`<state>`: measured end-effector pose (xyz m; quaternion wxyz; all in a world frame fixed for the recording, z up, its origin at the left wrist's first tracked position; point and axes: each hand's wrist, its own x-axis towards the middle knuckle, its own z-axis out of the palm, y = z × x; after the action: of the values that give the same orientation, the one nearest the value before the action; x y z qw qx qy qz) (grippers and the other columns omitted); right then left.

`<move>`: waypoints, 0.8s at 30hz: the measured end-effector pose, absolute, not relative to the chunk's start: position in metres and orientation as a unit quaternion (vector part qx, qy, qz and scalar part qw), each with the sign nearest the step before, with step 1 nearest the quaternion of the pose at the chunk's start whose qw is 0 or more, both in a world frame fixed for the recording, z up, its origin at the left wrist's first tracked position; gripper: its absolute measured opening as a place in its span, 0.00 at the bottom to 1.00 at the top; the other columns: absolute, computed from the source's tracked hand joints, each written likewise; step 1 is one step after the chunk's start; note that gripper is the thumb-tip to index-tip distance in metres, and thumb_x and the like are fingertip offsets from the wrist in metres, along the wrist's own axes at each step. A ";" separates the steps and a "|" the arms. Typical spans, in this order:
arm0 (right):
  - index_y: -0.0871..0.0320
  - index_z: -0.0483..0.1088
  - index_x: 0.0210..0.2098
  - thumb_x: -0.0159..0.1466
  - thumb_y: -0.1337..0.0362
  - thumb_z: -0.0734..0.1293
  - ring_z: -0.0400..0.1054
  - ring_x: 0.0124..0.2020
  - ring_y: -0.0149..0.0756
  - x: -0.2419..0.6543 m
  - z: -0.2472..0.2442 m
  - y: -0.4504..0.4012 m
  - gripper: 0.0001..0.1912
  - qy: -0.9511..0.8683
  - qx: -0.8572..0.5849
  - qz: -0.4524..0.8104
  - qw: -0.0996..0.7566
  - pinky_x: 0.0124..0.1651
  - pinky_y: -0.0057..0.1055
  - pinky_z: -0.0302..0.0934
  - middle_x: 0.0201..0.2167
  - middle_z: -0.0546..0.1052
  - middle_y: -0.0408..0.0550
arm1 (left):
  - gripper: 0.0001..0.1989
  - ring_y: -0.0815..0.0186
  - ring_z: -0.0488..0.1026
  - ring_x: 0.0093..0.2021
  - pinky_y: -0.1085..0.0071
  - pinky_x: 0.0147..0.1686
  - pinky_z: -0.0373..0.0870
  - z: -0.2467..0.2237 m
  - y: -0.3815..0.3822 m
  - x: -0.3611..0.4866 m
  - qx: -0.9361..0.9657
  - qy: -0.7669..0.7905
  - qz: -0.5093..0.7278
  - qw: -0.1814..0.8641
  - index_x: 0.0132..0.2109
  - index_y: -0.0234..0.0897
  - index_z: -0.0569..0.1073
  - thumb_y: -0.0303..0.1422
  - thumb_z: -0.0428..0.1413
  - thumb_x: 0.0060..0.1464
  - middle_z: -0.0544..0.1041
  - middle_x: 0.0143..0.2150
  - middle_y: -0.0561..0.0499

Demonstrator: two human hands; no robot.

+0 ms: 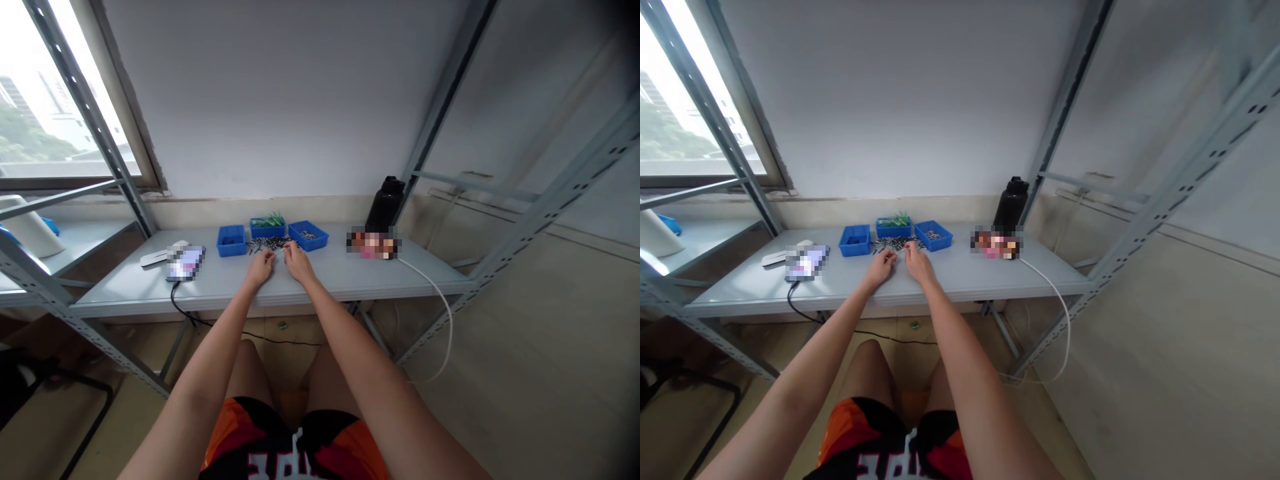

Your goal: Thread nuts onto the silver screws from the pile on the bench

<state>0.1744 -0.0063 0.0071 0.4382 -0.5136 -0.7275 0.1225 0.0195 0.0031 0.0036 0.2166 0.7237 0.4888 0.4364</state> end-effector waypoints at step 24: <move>0.54 0.69 0.43 0.66 0.63 0.60 0.70 0.35 0.39 0.172 -0.001 -0.003 0.09 -0.790 -0.479 0.107 0.367 0.40 0.31 0.60 0.36 0.78 0.49 | 0.03 0.69 0.67 0.28 0.71 0.34 0.67 0.007 0.001 0.017 0.639 0.495 0.537 0.242 0.34 0.37 0.65 0.28 0.48 0.58 0.71 0.33 0.50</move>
<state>0.1723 -0.0030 -0.0012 0.3672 -0.4792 -0.7900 0.1072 0.0174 0.0012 0.0067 0.2423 0.6389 0.4947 0.5371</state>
